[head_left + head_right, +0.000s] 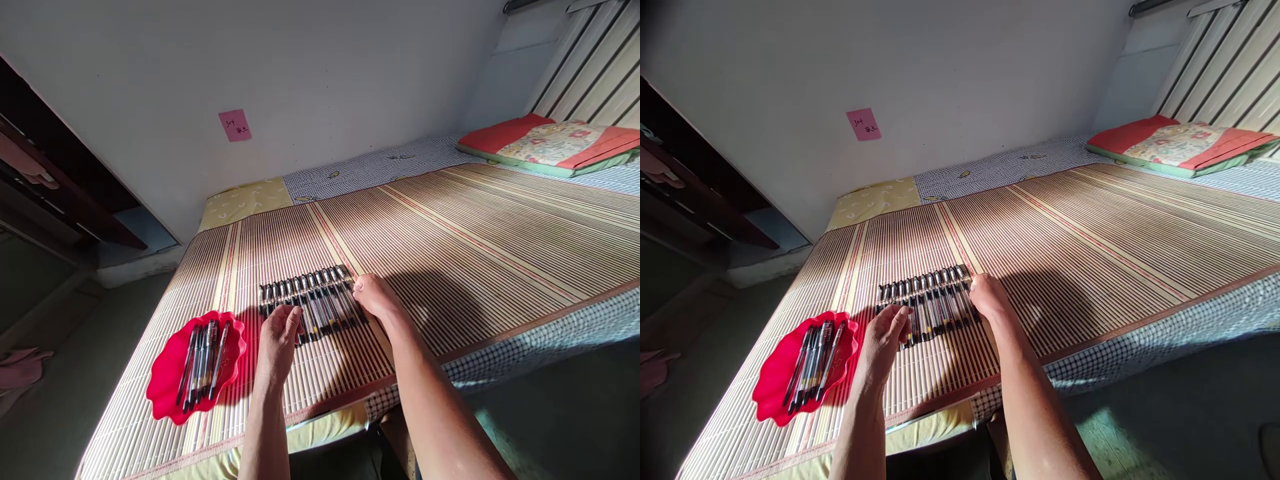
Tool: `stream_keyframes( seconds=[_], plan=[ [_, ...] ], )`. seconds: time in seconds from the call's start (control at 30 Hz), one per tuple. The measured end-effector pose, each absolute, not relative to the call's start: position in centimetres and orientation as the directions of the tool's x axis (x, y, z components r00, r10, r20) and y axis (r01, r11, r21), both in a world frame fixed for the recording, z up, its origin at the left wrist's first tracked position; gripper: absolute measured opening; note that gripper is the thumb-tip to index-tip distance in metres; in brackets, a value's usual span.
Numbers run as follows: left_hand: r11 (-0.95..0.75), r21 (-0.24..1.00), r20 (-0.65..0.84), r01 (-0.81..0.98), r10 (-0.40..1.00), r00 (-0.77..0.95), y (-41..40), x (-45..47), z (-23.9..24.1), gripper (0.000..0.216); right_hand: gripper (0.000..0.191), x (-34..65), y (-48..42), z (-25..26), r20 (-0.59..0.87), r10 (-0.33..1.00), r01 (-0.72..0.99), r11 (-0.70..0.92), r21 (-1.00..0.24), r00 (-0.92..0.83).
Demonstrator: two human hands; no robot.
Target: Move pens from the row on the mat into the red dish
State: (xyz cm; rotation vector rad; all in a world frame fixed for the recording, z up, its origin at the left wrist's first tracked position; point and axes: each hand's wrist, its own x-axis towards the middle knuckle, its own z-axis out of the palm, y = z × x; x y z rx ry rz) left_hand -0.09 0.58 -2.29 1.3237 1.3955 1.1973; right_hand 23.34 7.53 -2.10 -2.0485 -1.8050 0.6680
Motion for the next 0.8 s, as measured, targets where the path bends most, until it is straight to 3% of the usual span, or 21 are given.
stream_keyframes(
  seconds=[0.3,0.8],
  plan=[
    [-0.016,0.980,0.031,0.196,0.997,-0.074,0.6,-0.1,-2.4,0.046,0.008,23.2,8.3,-3.2,-0.122,0.987,0.841,-0.149,-0.519,0.100],
    [-0.031,0.979,0.046,0.200,0.997,-0.069,0.6,0.1,-2.4,0.047,0.021,22.9,7.8,-2.2,-0.131,0.987,0.847,-0.151,-0.510,0.096]
  ],
)
